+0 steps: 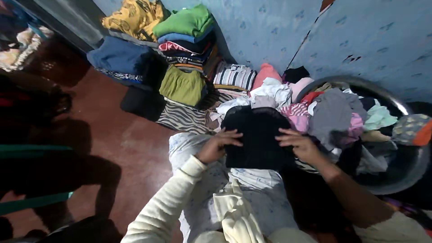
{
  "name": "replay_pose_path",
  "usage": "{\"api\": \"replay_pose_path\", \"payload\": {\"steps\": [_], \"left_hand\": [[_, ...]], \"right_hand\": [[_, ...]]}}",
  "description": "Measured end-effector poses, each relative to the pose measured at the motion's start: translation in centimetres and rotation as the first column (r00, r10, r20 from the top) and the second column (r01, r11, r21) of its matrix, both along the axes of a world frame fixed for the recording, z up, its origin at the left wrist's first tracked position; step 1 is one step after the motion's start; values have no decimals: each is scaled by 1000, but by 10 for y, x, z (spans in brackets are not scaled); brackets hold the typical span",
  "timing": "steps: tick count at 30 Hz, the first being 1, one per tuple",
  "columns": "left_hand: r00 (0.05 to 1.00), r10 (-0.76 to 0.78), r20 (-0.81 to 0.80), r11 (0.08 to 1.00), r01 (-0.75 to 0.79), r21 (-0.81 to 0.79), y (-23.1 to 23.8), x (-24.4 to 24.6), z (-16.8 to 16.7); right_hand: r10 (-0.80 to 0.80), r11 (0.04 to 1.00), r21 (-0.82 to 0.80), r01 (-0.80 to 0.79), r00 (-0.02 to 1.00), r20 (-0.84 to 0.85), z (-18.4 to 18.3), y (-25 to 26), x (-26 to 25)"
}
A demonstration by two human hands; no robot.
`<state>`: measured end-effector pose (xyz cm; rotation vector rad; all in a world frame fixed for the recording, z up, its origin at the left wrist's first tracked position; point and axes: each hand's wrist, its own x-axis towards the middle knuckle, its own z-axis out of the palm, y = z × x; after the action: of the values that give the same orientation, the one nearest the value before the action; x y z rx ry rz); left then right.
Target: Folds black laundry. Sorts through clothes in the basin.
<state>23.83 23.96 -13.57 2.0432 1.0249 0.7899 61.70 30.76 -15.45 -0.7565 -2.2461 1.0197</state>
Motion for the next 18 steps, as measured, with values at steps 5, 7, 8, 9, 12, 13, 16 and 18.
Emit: {"api": "replay_pose_path", "payload": {"steps": [5,7,8,9,12,13,16,18], "left_hand": [[975,-51,-214,986,15,-169,-22,11,-41],[968,-116,-223,963,54,-265,-18,7,-25],[974,-122,-191,948,57,-314,-15,5,-18],[985,-85,-147,936,29,-350,-11,5,-14],[980,106,-168,881,-171,-440,-3,14,-8],[969,129,-212,866,-214,-452,-2,18,-9],[936,132,-325,859,-271,-433,3,26,-13],[939,143,-312,859,-274,-431,5,29,-10]], "right_hand": [[-8,993,-115,39,967,253,-33,-24,3],[-8,987,-155,49,967,254,-22,-19,1],[-6,979,-197,56,968,249,-15,-14,-2],[-12,968,-241,72,971,240,-9,-9,-6],[9,888,-444,123,959,285,6,0,-25],[38,862,-491,128,949,313,8,1,-30],[102,853,-504,139,901,421,10,2,-42],[95,876,-462,141,887,452,14,2,-46]]}}
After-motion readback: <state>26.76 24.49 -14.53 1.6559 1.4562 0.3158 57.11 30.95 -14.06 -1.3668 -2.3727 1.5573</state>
